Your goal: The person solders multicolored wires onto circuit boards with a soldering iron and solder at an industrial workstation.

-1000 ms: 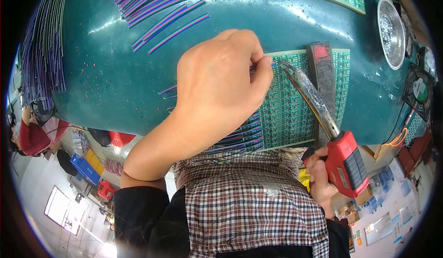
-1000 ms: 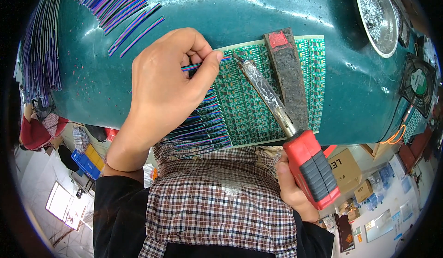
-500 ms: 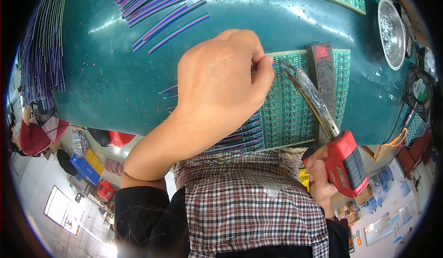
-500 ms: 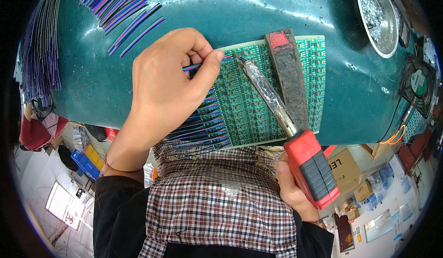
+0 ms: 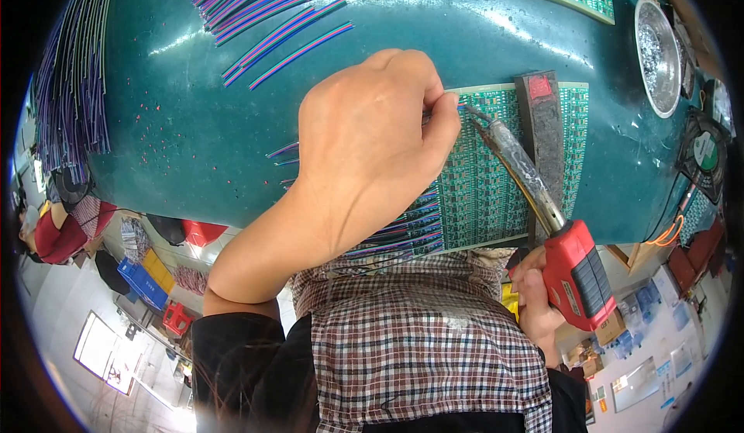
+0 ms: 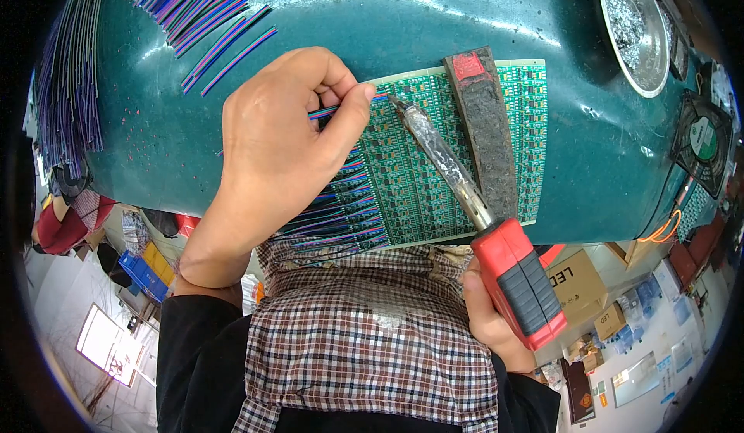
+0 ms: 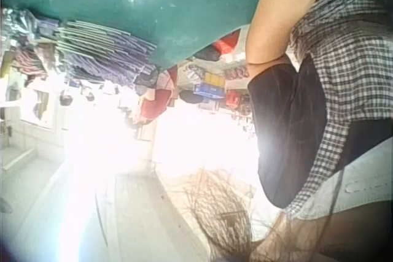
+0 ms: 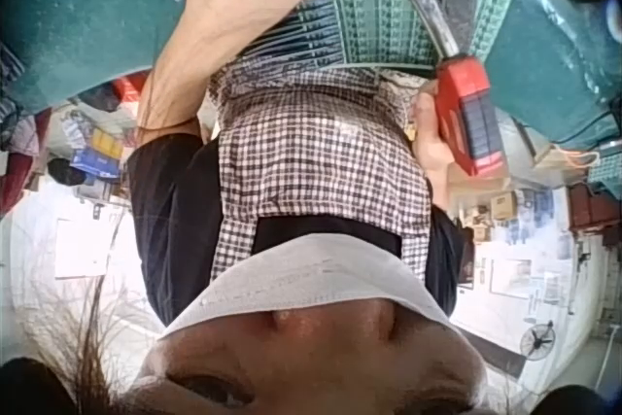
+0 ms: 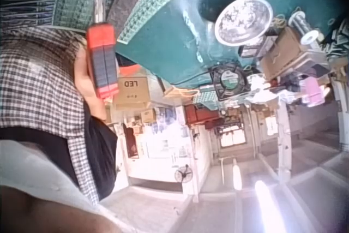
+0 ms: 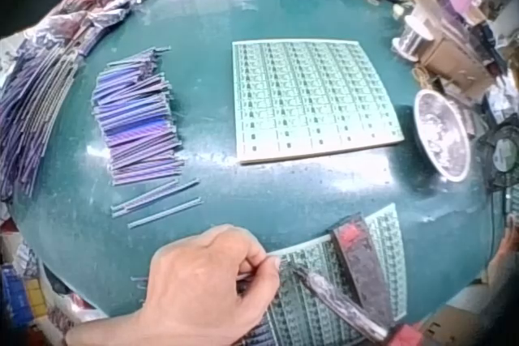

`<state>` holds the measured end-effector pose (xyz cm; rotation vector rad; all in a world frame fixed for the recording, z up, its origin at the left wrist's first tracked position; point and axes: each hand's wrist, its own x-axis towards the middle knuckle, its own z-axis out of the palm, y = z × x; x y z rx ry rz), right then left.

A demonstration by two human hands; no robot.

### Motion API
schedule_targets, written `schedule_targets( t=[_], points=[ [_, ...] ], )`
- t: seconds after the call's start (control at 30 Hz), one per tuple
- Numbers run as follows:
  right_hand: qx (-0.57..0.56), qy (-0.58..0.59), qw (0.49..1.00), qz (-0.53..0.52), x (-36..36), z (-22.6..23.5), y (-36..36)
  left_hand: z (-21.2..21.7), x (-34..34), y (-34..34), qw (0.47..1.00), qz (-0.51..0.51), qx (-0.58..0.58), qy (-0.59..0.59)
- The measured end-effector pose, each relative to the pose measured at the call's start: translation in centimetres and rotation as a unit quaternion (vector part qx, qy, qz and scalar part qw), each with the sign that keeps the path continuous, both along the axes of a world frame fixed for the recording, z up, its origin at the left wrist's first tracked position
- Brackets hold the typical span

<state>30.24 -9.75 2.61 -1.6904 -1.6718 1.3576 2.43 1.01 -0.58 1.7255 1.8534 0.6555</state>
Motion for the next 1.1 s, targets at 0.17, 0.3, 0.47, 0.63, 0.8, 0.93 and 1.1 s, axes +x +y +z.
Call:
schedule_targets(
  t=[0.17, 0.3, 0.47, 0.63, 0.8, 0.93, 1.1],
  points=[
    [0.001, 0.028, 0.999, -0.027, -0.2, 0.1, 0.1, 0.0, -0.1, 0.0, 1.000, -0.002, 0.003, 0.000],
    [-0.007, 0.042, 0.998, -0.043, 0.0, 0.0, -0.2, 0.0, -0.1, -0.1, 1.000, -0.002, 0.010, 0.005],
    [-0.029, 0.080, 0.993, -0.082, -0.7, 0.3, -0.1, 0.4, -0.6, 0.1, 1.000, -0.017, 0.016, 0.013],
    [-0.025, 0.104, 0.991, -0.084, -0.7, 0.2, 0.0, 1.0, -5.3, 0.7, 0.980, 0.042, 0.102, 0.165],
    [-0.004, 0.094, 0.993, -0.071, -0.8, 0.3, 0.4, -0.3, -7.0, 1.1, 0.967, -0.002, 0.116, 0.229],
    [-0.009, 0.109, 0.991, -0.080, -1.1, 0.4, 0.5, -0.8, -6.6, 1.5, 0.953, -0.016, 0.171, 0.249],
    [-0.006, 0.111, 0.990, -0.084, -0.8, 0.3, 0.4, 1.9, -4.0, 0.9, 0.984, 0.059, 0.102, 0.135]
  ],
)
